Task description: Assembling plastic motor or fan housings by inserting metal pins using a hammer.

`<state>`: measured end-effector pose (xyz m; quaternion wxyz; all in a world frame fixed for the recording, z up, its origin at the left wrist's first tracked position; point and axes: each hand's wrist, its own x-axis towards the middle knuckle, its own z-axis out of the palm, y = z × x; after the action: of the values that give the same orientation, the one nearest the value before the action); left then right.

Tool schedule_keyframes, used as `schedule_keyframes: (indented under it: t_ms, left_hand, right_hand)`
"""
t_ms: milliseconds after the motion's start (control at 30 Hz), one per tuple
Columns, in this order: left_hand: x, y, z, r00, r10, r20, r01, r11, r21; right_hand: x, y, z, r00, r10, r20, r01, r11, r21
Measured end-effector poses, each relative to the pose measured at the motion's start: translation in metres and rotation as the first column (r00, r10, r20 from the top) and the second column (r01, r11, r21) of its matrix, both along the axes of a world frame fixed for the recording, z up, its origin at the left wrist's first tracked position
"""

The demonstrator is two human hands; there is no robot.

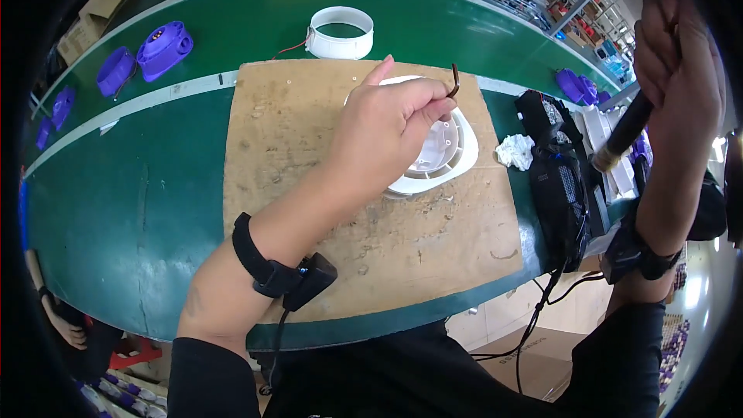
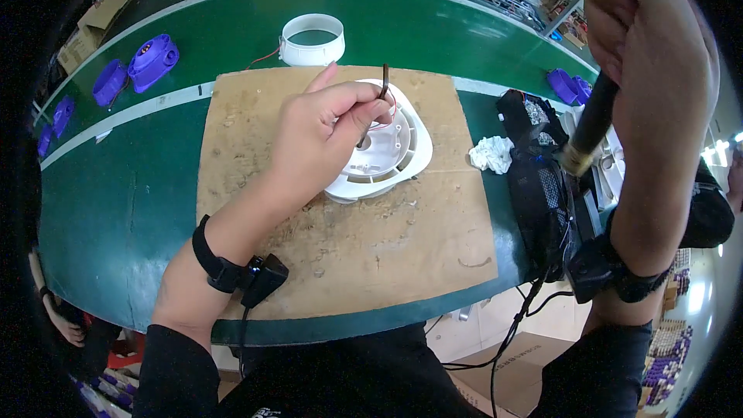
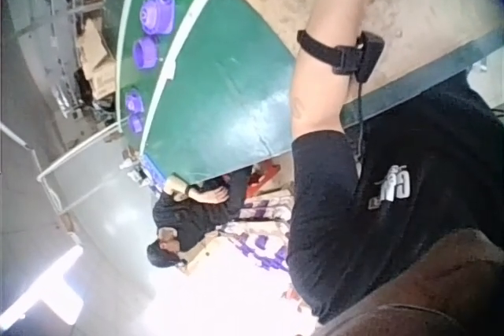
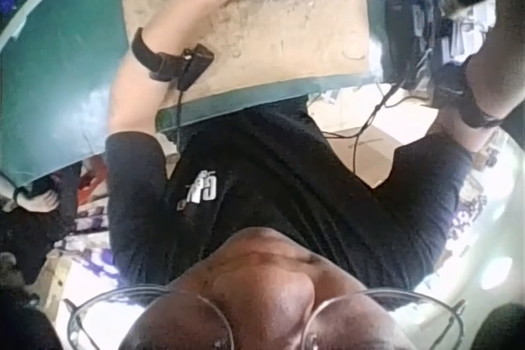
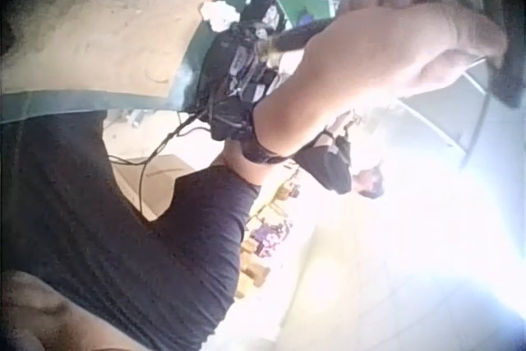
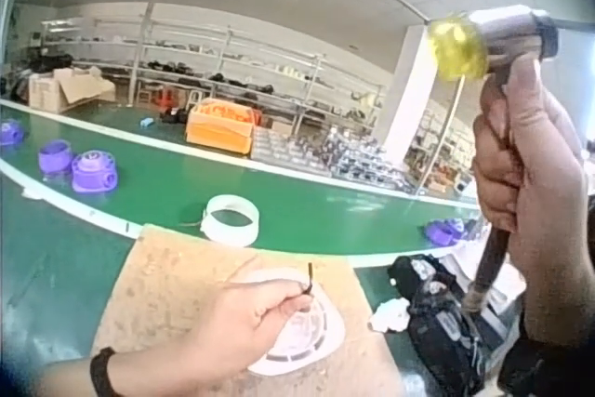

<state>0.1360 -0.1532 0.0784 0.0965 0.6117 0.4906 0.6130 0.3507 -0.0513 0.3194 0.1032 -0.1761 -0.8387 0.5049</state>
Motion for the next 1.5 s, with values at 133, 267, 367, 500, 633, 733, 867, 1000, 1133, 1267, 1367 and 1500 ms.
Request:
schedule_keyframes:
  t_ms: [133,267,367,500,633,733,867,1000,1133,1267,1367,1500]
  left_hand:
    - [-0.003,-0.001,-0.007,0.999,0.042,-0.009,-0.042,0.999,0.018]
    - [-0.002,-0.001,-0.012,0.997,0.046,-0.055,-0.048,0.998,-0.041]
    - [-0.007,-0.006,-0.006,0.999,0.036,-0.027,-0.036,0.999,0.011]
    - [-0.013,-0.015,0.029,0.997,0.062,0.052,-0.065,0.997,0.050]
    - [-0.029,-0.029,0.055,0.980,0.046,0.192,-0.075,0.987,0.144]
    - [-0.057,-0.034,0.062,0.984,0.148,0.101,-0.157,0.983,0.091]
    - [-0.088,-0.029,0.039,0.981,0.170,0.088,-0.146,0.962,-0.232]
    - [-0.098,-0.021,0.016,0.930,0.189,-0.316,-0.330,0.805,-0.493]
    - [-0.104,-0.028,-0.003,0.867,0.160,-0.471,-0.439,0.693,-0.572]
    - [-0.104,-0.031,0.003,0.854,0.181,-0.487,-0.488,0.602,-0.632]
    - [-0.104,-0.035,0.013,0.852,0.239,-0.466,-0.514,0.553,-0.656]
    - [-0.105,-0.036,0.015,0.899,0.176,-0.401,-0.426,0.563,-0.708]
  right_hand:
    - [-0.034,-0.007,-0.112,0.978,-0.132,-0.164,0.188,0.191,0.964]
    - [-0.014,-0.012,-0.065,0.948,-0.084,-0.308,0.305,0.519,0.798]
    - [-0.023,-0.018,-0.062,0.902,-0.337,-0.270,0.425,0.805,0.414]
    - [-0.020,0.030,-0.124,0.865,-0.423,-0.269,0.495,0.637,0.591]
    - [-0.023,0.072,-0.193,0.829,-0.538,-0.151,0.452,0.486,0.748]
    - [-0.025,0.108,-0.240,0.792,-0.606,-0.075,0.416,0.447,0.792]
    - [-0.036,0.122,-0.277,0.774,-0.632,-0.044,0.427,0.468,0.774]
    - [-0.034,0.116,-0.282,0.812,-0.512,-0.281,0.462,0.271,0.844]
    - [-0.047,0.059,-0.234,0.844,-0.507,-0.176,0.510,0.656,0.556]
    - [-0.041,0.016,-0.215,0.896,-0.434,0.094,0.390,0.871,0.299]
    - [-0.041,0.014,-0.211,0.914,-0.382,0.135,0.333,0.898,0.289]
    - [-0.038,0.023,-0.226,0.928,-0.365,0.077,0.355,0.928,0.114]
